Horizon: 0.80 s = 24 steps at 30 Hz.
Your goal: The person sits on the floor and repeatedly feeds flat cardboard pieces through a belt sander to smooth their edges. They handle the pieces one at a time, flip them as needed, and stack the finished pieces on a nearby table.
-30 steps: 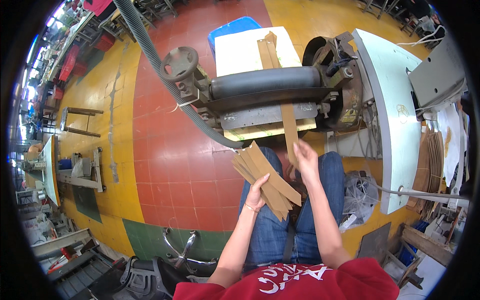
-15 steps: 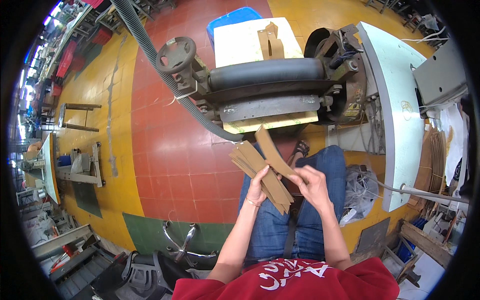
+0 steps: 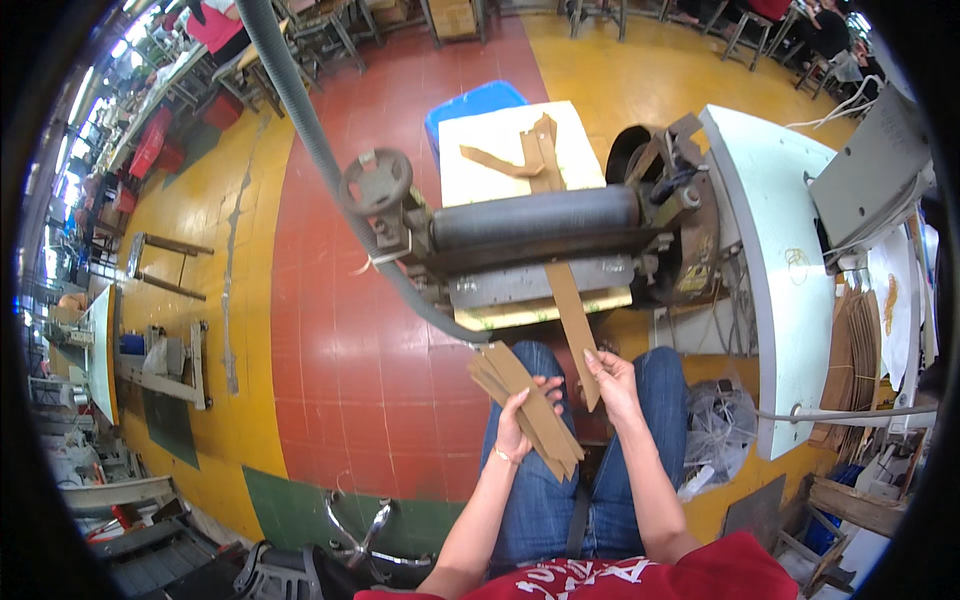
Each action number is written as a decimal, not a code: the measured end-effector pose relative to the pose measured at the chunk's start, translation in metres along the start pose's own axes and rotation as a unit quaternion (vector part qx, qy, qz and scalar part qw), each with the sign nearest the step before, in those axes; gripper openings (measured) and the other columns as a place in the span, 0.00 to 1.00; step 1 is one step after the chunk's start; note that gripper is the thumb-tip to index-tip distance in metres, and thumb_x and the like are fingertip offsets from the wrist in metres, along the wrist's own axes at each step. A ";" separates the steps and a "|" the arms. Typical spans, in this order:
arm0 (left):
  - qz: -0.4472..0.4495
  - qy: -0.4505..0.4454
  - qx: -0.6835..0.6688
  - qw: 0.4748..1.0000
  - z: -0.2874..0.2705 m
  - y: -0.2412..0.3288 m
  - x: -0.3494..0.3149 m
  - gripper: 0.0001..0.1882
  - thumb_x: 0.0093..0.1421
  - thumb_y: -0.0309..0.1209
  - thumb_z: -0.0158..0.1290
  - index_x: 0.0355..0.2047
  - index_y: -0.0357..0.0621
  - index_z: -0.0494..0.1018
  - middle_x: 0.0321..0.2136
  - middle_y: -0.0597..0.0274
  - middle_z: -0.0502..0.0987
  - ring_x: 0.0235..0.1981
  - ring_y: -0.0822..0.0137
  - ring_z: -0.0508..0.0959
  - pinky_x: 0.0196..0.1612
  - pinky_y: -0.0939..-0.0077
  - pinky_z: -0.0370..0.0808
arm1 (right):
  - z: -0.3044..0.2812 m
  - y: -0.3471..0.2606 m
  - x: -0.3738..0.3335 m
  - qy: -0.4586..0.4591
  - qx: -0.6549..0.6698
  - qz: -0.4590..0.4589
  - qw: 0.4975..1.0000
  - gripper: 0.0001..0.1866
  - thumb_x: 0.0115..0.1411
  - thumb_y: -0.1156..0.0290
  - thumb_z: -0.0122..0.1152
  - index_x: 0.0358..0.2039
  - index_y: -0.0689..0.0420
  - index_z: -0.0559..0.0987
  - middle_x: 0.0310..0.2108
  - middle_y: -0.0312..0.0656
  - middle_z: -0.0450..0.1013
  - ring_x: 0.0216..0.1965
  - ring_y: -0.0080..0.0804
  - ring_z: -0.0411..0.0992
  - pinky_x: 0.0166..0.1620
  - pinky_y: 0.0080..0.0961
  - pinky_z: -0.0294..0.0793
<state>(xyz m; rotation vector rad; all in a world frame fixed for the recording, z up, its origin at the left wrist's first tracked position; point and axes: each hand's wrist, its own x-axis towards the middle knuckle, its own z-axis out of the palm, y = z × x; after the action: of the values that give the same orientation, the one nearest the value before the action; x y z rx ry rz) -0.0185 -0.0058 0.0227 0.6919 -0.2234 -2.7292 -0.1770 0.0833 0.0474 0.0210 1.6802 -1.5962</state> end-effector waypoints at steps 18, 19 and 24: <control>-0.011 0.027 0.132 0.991 0.002 -0.005 0.002 0.24 0.64 0.34 0.50 0.58 0.38 0.63 0.43 0.58 0.74 0.45 0.65 0.76 0.48 0.69 0.76 | -0.014 0.013 -0.081 -0.080 -0.297 -0.112 0.945 0.27 0.47 0.62 0.74 0.44 0.65 0.78 0.34 0.46 0.78 0.34 0.27 0.77 0.38 0.23 0.76; -0.007 0.025 0.127 0.992 0.003 -0.005 0.002 0.24 0.64 0.34 0.51 0.58 0.38 0.63 0.43 0.58 0.74 0.46 0.65 0.76 0.48 0.69 0.76 | -0.010 0.009 -0.077 -0.076 -0.298 -0.116 0.944 0.26 0.46 0.62 0.74 0.43 0.64 0.78 0.33 0.45 0.77 0.34 0.28 0.77 0.38 0.23 0.76; 0.010 0.047 0.149 0.988 0.000 -0.009 0.001 0.25 0.64 0.35 0.52 0.59 0.40 0.62 0.44 0.59 0.73 0.47 0.64 0.76 0.49 0.67 0.76 | 0.005 -0.003 -0.082 -0.051 -0.383 -0.207 0.899 0.22 0.48 0.65 0.72 0.41 0.62 0.79 0.30 0.45 0.77 0.31 0.32 0.78 0.37 0.26 0.77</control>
<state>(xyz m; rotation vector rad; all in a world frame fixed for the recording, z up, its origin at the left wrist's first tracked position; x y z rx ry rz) -0.0220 0.0021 0.0200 0.8893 -0.6212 -2.6614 -0.1206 0.1193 0.0953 -0.8540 2.2140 -1.0687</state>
